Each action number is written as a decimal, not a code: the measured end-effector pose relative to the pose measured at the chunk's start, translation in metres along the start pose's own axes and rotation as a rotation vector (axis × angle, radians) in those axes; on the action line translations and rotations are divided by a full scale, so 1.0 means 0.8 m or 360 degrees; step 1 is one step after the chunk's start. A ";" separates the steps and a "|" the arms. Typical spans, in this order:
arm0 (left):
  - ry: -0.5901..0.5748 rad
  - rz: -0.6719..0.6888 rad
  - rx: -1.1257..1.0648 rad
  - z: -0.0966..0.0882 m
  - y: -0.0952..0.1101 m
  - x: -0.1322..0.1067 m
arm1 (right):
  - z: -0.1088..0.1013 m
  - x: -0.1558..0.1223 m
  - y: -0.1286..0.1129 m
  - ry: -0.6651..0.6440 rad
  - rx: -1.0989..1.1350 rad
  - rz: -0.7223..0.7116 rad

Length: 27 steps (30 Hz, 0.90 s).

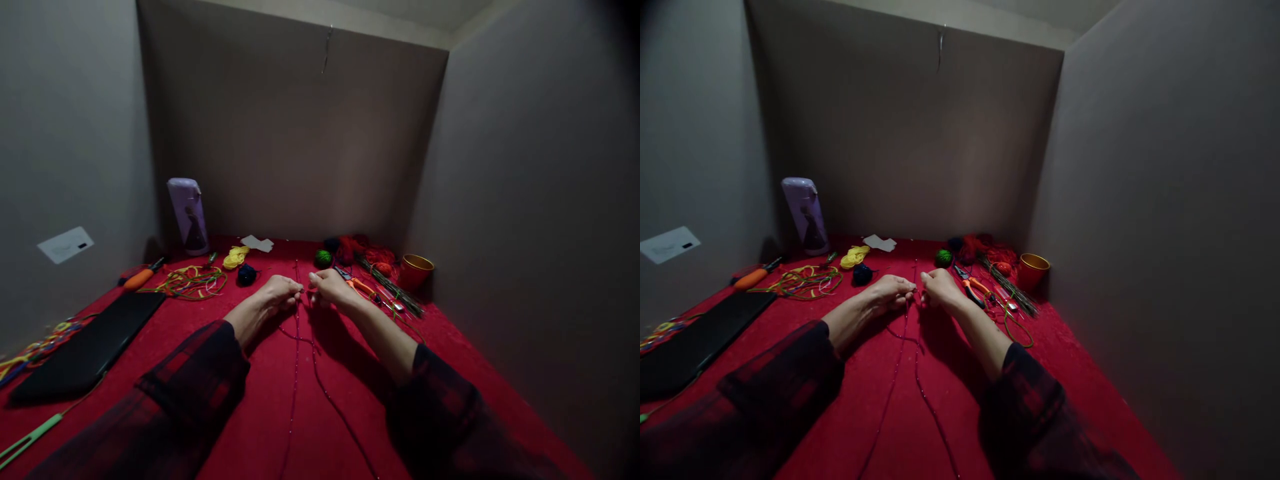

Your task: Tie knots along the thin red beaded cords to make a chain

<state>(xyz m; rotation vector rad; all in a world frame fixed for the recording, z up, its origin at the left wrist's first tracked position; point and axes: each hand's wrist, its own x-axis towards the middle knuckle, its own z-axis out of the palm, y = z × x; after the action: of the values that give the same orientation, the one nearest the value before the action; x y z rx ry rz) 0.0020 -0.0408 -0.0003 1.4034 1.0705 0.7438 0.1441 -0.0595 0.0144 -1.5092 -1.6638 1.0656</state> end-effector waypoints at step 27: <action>0.0252 0.0195 0.1441 -0.004 0.041 -0.032 | 0.020 0.005 0.018 0.0053 0.0156 0.0034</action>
<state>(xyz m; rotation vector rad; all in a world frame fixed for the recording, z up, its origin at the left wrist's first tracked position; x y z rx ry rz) -0.0046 -0.0607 0.0361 2.2092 1.5547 0.4592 0.1364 -0.0576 -0.0060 -1.4765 -1.5538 1.1109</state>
